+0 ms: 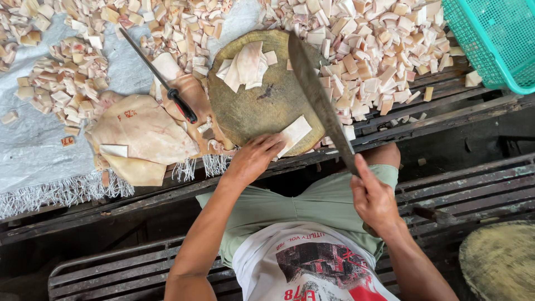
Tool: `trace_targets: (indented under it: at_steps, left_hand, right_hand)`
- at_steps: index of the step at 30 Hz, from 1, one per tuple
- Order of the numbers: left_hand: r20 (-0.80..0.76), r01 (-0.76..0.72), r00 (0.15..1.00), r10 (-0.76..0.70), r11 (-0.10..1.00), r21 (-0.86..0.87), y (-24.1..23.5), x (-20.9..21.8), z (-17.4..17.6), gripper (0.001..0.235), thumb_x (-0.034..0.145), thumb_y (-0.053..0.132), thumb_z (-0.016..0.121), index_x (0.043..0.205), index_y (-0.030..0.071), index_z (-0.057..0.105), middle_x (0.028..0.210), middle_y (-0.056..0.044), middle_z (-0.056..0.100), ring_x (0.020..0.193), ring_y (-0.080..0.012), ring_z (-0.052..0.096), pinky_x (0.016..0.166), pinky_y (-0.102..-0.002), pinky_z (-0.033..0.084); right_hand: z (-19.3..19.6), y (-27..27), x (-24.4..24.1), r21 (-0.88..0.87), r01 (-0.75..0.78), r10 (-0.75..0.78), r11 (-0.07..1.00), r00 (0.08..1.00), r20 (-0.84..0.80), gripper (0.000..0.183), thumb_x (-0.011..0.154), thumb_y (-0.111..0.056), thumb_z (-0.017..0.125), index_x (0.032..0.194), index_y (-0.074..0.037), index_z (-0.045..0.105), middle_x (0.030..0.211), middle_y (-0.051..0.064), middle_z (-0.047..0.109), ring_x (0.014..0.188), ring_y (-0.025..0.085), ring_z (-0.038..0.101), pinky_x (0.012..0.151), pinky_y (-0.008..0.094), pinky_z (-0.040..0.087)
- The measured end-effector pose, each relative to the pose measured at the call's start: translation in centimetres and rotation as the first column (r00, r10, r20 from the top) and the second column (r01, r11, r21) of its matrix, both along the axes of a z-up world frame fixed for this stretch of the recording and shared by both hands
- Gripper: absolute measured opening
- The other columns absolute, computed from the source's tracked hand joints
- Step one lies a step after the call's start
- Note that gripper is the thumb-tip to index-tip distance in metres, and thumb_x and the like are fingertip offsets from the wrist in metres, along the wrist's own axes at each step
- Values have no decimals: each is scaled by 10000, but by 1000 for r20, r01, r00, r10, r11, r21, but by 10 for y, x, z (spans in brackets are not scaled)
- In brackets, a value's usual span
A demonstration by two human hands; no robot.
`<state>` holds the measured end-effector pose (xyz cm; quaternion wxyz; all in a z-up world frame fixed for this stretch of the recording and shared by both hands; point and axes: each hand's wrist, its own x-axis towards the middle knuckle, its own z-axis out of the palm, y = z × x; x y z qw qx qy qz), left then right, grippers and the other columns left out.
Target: The person cuts strips of processed animal hide into small square pieces using a cleaver on a wooden cutting board, placing the pieces onto a pile.
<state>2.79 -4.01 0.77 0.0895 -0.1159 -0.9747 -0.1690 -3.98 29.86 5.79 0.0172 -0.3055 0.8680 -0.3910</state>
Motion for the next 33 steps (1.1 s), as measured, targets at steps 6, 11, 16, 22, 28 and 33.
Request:
trace_targets:
  at_steps: [6, 11, 16, 22, 28, 33]
  left_hand:
    - [-7, 45, 999, -45, 998, -48, -2, 9, -9, 445, 855, 58, 616, 1298, 58, 648, 1404, -94, 617, 1274, -273, 602, 1077, -394, 476]
    - [-37, 37, 999, -40, 996, -83, 2, 10, -16, 426, 857, 85, 625, 1280, 34, 649, 1364, -103, 616, 1237, -281, 612, 1067, -396, 484]
    - [-60, 9, 998, -17, 992, -127, 6, 7, -19, 398, 888, 111, 635, 1276, 21, 650, 1352, -119, 612, 1225, -284, 621, 1046, -395, 495]
    - [-91, 2, 996, -9, 997, -72, 8, -5, -23, 372, 922, 152, 644, 1269, 19, 650, 1374, -110, 606, 1237, -286, 616, 1066, -395, 494]
    - [-40, 8, 999, -14, 988, -154, 15, -9, -24, 390, 884, 101, 646, 1266, 22, 658, 1331, -113, 622, 1186, -275, 617, 1032, -389, 501]
    - [-104, -30, 994, 20, 995, -93, 13, -14, -23, 345, 871, 84, 639, 1212, 29, 655, 1296, -87, 631, 1213, -256, 625, 1037, -377, 512]
  right_hand:
    - [-8, 10, 3, -54, -9, -4, 998, 975, -223, 555, 1051, -36, 606, 1569, -118, 424, 809, 128, 684, 645, 191, 655, 615, 334, 540]
    - [-18, -11, 3, 408, -152, 191, 900, 980, -56, 716, 861, -57, 657, 1548, -132, 470, 827, 153, 707, 630, 324, 662, 599, 455, 542]
    - [6, -4, -3, 60, -60, 67, 996, 992, -111, 633, 919, 26, 635, 1526, -66, 480, 829, 184, 692, 630, 298, 686, 575, 418, 556]
    - [1, -10, -1, -103, -93, 58, 990, 952, -299, 614, 943, 57, 651, 1517, 7, 440, 769, 182, 637, 602, 311, 627, 549, 415, 521]
    - [4, -26, -7, 216, -188, 209, 958, 975, -79, 678, 833, 36, 669, 1484, -61, 510, 843, 209, 703, 626, 393, 668, 564, 479, 536]
    - [12, 1, -9, 3, -64, 64, 998, 980, -190, 658, 882, 52, 629, 1514, -42, 476, 776, 178, 649, 596, 323, 657, 559, 421, 538]
